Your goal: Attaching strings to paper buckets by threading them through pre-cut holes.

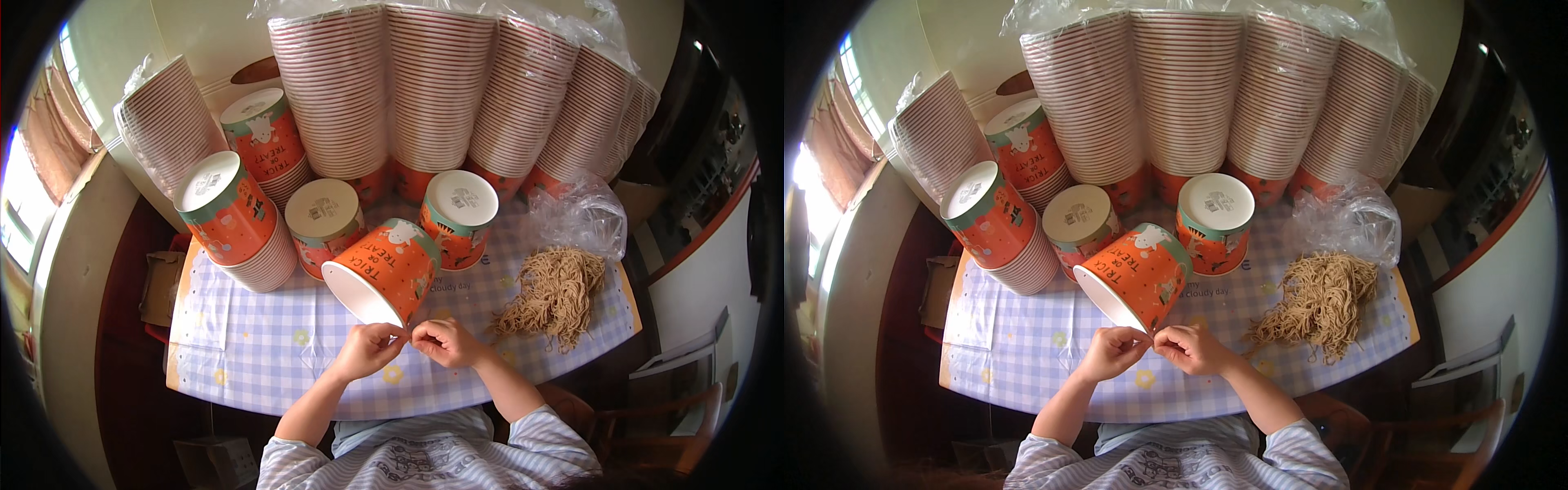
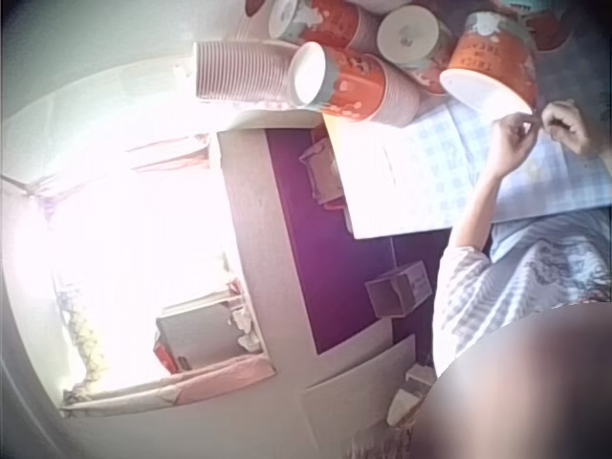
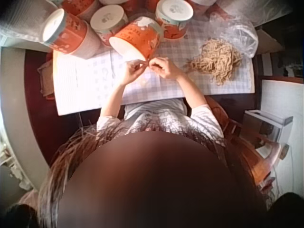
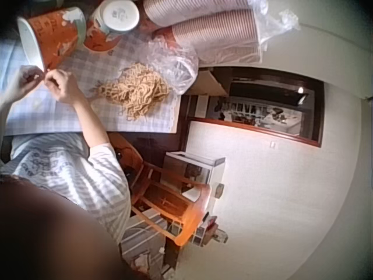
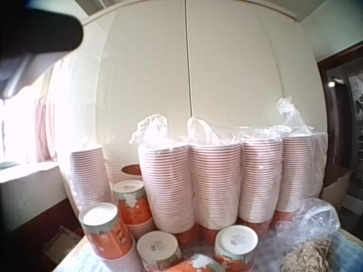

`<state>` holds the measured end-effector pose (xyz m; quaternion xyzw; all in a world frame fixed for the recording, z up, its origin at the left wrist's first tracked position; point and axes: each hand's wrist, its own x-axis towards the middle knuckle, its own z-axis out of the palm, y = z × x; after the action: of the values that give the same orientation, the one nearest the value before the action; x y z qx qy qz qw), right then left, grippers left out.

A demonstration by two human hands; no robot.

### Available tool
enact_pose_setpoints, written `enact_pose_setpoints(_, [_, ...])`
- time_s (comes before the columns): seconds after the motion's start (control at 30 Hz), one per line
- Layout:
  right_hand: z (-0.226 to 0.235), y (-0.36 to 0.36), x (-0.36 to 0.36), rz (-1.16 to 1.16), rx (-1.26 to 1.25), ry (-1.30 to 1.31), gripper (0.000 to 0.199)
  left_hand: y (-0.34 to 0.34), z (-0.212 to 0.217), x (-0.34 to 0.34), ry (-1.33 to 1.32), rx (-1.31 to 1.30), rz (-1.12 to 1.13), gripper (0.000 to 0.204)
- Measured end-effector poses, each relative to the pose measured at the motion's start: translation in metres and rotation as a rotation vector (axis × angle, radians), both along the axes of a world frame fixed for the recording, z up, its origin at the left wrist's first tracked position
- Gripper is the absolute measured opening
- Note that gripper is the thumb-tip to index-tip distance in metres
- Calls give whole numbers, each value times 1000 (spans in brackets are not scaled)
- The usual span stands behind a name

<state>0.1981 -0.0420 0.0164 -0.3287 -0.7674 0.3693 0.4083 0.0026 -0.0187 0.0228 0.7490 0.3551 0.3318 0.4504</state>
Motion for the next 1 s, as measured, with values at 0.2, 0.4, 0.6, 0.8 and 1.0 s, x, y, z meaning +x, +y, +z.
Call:
enact_pose_setpoints(0.2, [-5, 2, -3, -44, -60, 236, 9, 5, -11, -4, -146, -50, -98, 6])
enact_pose_setpoints(0.4, [-4, 3, -1, -126, 116, -30, 13, 3, -5, -3, -170, -50, -120, 6])
enact_pose_setpoints(0.6, [0, 5, -3, -160, 271, -80, 16, 5, -9, -4, -133, -41, -128, 6])
enact_pose_setpoints(0.8, [-4, 5, -4, -156, 307, -92, 18, 5, -11, -4, -166, -59, -139, 6])
enact_pose_setpoints(1.0, [-2, 1, -3, -134, 248, -94, 19, 4, -13, -4, -316, -322, -258, 7])
